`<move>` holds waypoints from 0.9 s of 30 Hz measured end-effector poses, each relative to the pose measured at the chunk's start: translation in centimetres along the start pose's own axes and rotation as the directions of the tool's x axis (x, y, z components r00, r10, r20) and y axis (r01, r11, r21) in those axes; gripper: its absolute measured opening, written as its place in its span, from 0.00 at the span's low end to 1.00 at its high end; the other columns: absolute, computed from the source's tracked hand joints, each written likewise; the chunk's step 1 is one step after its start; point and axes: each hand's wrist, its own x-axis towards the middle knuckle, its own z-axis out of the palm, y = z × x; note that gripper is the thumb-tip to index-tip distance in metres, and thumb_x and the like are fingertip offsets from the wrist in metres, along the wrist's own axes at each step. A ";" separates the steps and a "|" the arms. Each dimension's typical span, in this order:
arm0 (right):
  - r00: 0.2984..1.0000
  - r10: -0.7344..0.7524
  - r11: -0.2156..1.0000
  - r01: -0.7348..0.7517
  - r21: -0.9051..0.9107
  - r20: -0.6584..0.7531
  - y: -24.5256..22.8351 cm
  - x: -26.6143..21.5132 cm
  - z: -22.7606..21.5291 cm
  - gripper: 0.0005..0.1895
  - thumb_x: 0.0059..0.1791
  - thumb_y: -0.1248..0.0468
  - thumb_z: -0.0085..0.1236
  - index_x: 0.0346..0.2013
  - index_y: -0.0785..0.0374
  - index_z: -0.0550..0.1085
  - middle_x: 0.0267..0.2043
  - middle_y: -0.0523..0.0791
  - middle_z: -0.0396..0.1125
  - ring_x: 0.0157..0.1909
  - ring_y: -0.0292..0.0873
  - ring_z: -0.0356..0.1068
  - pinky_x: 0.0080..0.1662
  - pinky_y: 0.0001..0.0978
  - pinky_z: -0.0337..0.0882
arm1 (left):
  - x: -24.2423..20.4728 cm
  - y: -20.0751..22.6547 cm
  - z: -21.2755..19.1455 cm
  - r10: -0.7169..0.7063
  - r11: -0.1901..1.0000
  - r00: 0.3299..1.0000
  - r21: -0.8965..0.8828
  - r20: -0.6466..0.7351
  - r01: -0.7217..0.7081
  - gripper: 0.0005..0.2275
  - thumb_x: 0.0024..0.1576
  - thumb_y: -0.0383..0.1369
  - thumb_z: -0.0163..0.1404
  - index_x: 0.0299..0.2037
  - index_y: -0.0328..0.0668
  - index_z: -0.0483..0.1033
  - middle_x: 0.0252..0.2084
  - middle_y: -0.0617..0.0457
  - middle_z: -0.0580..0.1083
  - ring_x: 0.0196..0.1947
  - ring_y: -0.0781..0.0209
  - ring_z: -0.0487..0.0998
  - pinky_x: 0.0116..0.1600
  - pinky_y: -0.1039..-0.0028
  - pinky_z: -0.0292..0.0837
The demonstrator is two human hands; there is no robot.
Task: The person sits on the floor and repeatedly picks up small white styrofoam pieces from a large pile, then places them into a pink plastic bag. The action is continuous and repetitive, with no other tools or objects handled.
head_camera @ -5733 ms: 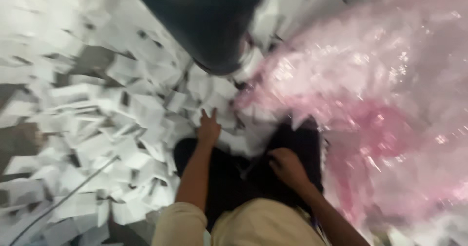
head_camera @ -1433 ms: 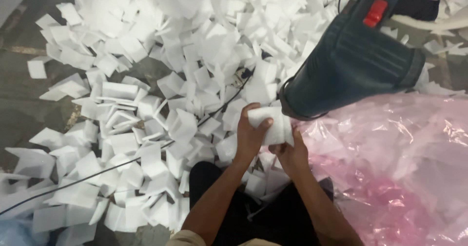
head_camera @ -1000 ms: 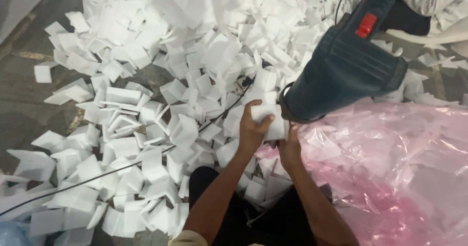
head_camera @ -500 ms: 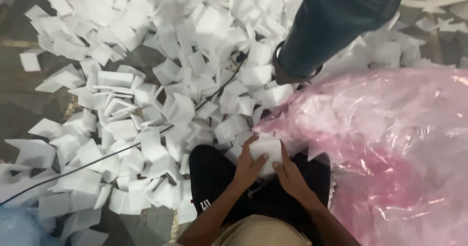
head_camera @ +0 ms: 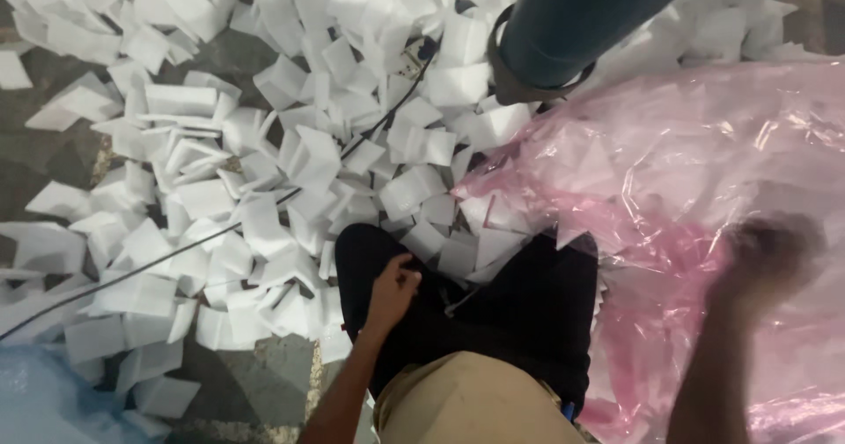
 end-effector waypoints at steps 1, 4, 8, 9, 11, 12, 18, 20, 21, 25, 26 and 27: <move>0.983 -0.091 0.993 0.102 -0.065 0.160 -0.4 -1.9 2.8 0.15 0.59 0.62 0.39 0.50 0.66 0.73 0.53 0.49 0.70 0.59 0.45 0.66 0.67 0.37 0.61 | 0.6 -0.1 -0.2 0.008 1.000 1.000 0.000 -0.011 -0.008 0.20 0.58 0.34 0.56 0.60 0.39 0.72 0.34 0.47 0.80 0.30 0.61 0.81 0.40 0.70 0.77; 0.642 0.004 0.934 0.271 -0.232 0.766 -1.7 -8.0 14.1 0.18 0.63 0.60 0.37 0.64 0.62 0.68 0.62 0.49 0.66 0.59 0.47 0.66 0.60 0.39 0.62 | 4.0 -0.5 -0.5 0.010 0.997 0.999 0.081 -0.041 -0.006 0.21 0.57 0.36 0.56 0.59 0.39 0.72 0.36 0.46 0.80 0.33 0.58 0.83 0.42 0.68 0.77; 0.492 0.042 0.942 0.270 -0.198 0.870 -3.4 -15.9 25.1 0.29 0.47 0.56 0.61 0.61 0.61 0.70 0.62 0.55 0.67 0.64 0.57 0.64 0.64 0.50 0.64 | 9.0 -2.1 0.0 0.036 0.982 0.999 0.185 -0.028 -0.030 0.23 0.55 0.36 0.55 0.61 0.40 0.71 0.47 0.43 0.79 0.46 0.50 0.82 0.51 0.63 0.77; 0.479 0.036 0.903 0.361 -0.234 0.877 -3.7 -16.6 26.1 0.33 0.44 0.55 0.62 0.63 0.62 0.69 0.63 0.56 0.65 0.64 0.59 0.63 0.62 0.58 0.63 | 10.3 -2.2 0.4 0.091 0.960 0.996 0.267 -0.021 -0.082 0.25 0.55 0.37 0.55 0.63 0.41 0.69 0.50 0.42 0.78 0.49 0.48 0.80 0.53 0.61 0.75; 0.462 0.025 0.793 0.531 -0.300 0.886 -4.6 -17.2 27.6 0.42 0.38 0.55 0.64 0.65 0.63 0.66 0.66 0.56 0.62 0.65 0.63 0.59 0.58 0.73 0.60 | 13.0 -2.2 0.9 0.201 0.885 0.979 0.427 0.011 -0.187 0.28 0.56 0.39 0.55 0.67 0.42 0.65 0.56 0.40 0.75 0.56 0.44 0.76 0.59 0.58 0.71; 0.456 0.039 0.744 0.581 -0.331 0.889 -4.8 -17.0 27.9 0.37 0.41 0.57 0.60 0.65 0.60 0.66 0.64 0.52 0.64 0.63 0.60 0.61 0.58 0.67 0.62 | 14.2 -2.0 1.1 0.167 0.872 0.985 0.461 0.037 -0.165 0.29 0.56 0.40 0.56 0.68 0.43 0.63 0.59 0.39 0.73 0.58 0.43 0.73 0.61 0.57 0.69; 0.297 0.052 0.694 0.676 -0.248 0.953 -5.4 -15.3 28.0 0.25 0.43 0.63 0.55 0.56 0.51 0.73 0.55 0.45 0.69 0.56 0.51 0.66 0.55 0.58 0.64 | 21.8 0.2 1.7 -0.017 0.786 0.990 0.613 0.140 -0.073 0.33 0.57 0.42 0.55 0.70 0.43 0.56 0.71 0.41 0.60 0.70 0.40 0.58 0.65 0.50 0.63; 0.227 -0.010 0.819 0.560 -0.122 0.974 -5.1 -15.4 27.1 0.25 0.39 0.65 0.59 0.52 0.51 0.75 0.53 0.47 0.70 0.54 0.54 0.67 0.53 0.55 0.66 | 24.0 0.5 2.0 -0.002 0.719 0.990 0.688 0.142 -0.098 0.31 0.57 0.42 0.54 0.69 0.41 0.57 0.72 0.42 0.60 0.72 0.42 0.58 0.66 0.50 0.64; 0.213 -0.059 0.890 0.453 -0.045 0.975 -4.8 -15.4 26.2 0.25 0.37 0.65 0.61 0.50 0.53 0.75 0.50 0.47 0.72 0.52 0.54 0.69 0.52 0.51 0.69 | 24.7 0.4 2.1 -0.033 0.708 0.989 0.702 0.147 -0.081 0.32 0.57 0.41 0.55 0.70 0.41 0.55 0.71 0.42 0.59 0.72 0.42 0.57 0.66 0.47 0.61; 0.228 0.236 0.927 0.240 -0.289 0.945 -5.8 -17.2 23.4 0.18 0.41 0.64 0.67 0.44 0.57 0.74 0.45 0.49 0.73 0.49 0.56 0.72 0.50 0.45 0.72 | 25.4 -0.5 2.6 -0.197 0.663 0.964 0.749 0.178 -0.003 0.35 0.57 0.37 0.54 0.74 0.47 0.50 0.67 0.42 0.63 0.69 0.45 0.60 0.68 0.38 0.53; 0.291 0.224 0.940 0.187 -0.285 0.930 -6.2 -17.6 22.8 0.19 0.41 0.65 0.66 0.45 0.57 0.74 0.44 0.50 0.73 0.48 0.56 0.73 0.49 0.45 0.73 | 25.0 -0.5 2.7 -0.247 0.652 0.952 0.758 0.180 0.026 0.36 0.58 0.36 0.53 0.76 0.49 0.48 0.65 0.43 0.66 0.68 0.47 0.63 0.69 0.36 0.51; 0.353 0.214 0.952 0.134 -0.276 0.911 -6.8 -18.1 22.0 0.20 0.41 0.66 0.65 0.47 0.57 0.74 0.42 0.50 0.73 0.47 0.57 0.73 0.47 0.45 0.73 | 24.0 -0.7 3.0 -0.155 0.658 0.965 0.751 0.210 -0.058 0.36 0.57 0.35 0.54 0.75 0.46 0.49 0.65 0.43 0.67 0.66 0.45 0.65 0.66 0.38 0.56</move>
